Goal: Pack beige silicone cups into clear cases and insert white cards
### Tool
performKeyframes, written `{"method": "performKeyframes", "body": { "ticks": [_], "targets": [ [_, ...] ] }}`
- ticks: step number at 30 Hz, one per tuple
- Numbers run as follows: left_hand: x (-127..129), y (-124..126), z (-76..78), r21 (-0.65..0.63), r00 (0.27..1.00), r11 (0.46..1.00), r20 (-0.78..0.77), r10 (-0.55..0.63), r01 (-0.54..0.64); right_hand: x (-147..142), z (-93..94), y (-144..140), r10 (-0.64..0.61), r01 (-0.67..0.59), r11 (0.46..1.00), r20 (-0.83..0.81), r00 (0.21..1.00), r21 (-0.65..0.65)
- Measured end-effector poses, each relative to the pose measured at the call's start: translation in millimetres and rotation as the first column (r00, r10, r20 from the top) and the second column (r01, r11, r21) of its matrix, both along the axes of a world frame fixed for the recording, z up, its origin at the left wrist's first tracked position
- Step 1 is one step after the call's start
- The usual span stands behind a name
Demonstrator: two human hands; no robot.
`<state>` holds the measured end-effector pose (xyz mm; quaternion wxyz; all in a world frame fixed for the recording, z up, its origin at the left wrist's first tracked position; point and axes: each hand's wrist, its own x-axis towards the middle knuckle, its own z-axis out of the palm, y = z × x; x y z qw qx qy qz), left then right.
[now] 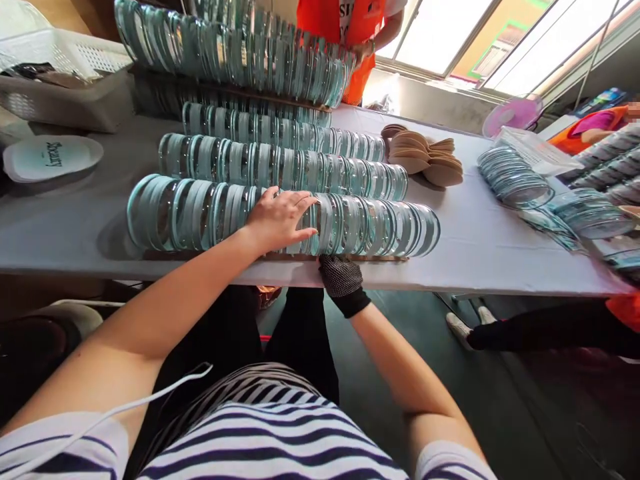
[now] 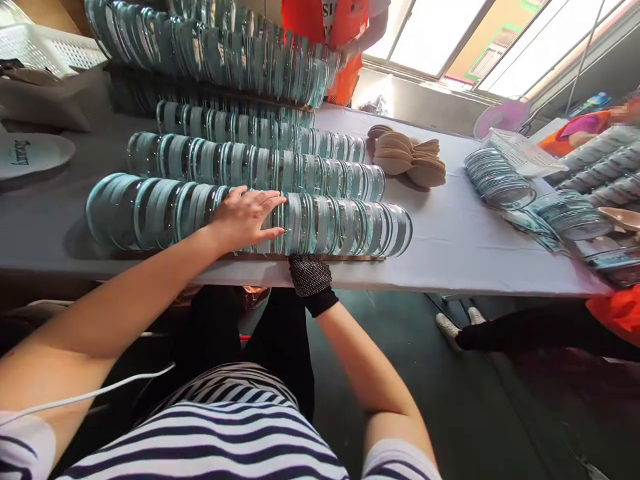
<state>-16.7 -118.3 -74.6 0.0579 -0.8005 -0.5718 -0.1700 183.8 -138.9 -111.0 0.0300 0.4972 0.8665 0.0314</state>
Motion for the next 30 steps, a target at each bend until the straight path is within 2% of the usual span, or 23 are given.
{"method": "performKeyframes", "body": {
  "ticks": [2,4,5,7,9,11,13,14,16,18,20,24,27,30],
  "targets": [
    [-1.6,-1.8,1.8,-0.004,1.0,1.0,0.0,-0.001,0.001,3.4,-28.0,-8.5,-0.024,0.023,1.0,-0.066,0.998,-0.015],
    [-1.7,-3.4,5.5,-0.018,1.0,1.0,-0.006,0.001,-0.001,8.2,-31.5,-4.9,0.002,-0.006,0.999,-0.126,0.992,-0.035],
    [-0.5,-3.5,7.7,-0.016,1.0,1.0,-0.009,0.004,-0.004,11.8,-23.2,1.7,0.024,-0.029,0.999,-0.149,0.989,-0.033],
    [5.6,-1.4,11.9,0.015,1.0,1.0,-0.009,0.004,-0.004,19.8,8.7,25.7,0.033,-0.026,0.999,-0.182,0.983,0.039],
    [16.3,4.1,13.8,0.061,1.0,0.998,-0.006,-0.008,0.008,24.5,48.9,63.1,-0.026,0.06,0.983,-0.189,0.982,0.176],
    [29.2,11.1,12.5,0.067,0.999,0.997,-0.022,-0.036,0.037,20.5,82.4,108.4,-0.014,0.028,0.982,-0.08,0.997,0.189],
    [40.5,16.9,8.9,0.045,0.997,0.997,-0.054,-0.057,0.059,7.6,101.0,152.2,0.013,-0.017,0.999,0.125,0.992,0.034],
    [44.4,18.8,6.8,0.036,0.996,0.997,-0.072,-0.061,0.064,-0.7,105.2,170.7,0.09,-0.079,0.995,0.207,0.974,-0.062],
    [48.2,20.6,3.3,0.037,0.993,0.997,-0.103,-0.058,0.062,-16.9,107.7,197.0,0.256,-0.182,0.949,0.295,0.921,-0.257],
    [48.2,20.8,1.6,0.046,0.992,0.998,-0.12,-0.048,0.053,-28.2,108.1,208.7,0.355,-0.224,0.897,0.318,0.879,-0.382],
    [47.1,21.0,1.5,0.04,0.991,0.998,-0.127,-0.047,0.052,-31.7,109.6,208.8,0.357,-0.226,0.901,0.341,0.87,-0.369],
    [47.2,21.4,2.6,0.026,0.992,0.998,-0.111,-0.052,0.056,-15.3,115.4,188.3,0.235,-0.191,0.967,0.3,0.925,-0.169],
    [46.7,20.1,3.0,0.019,0.995,0.998,-0.082,-0.062,0.064,9.6,116.2,155.1,0.11,-0.1,0.993,0.161,0.981,-0.065],
    [44.4,19.1,2.9,0.0,0.996,0.997,-0.058,-0.074,0.074,33.2,101.8,105.4,0.021,-0.023,0.998,0.039,0.999,0.066]
  ]
}}
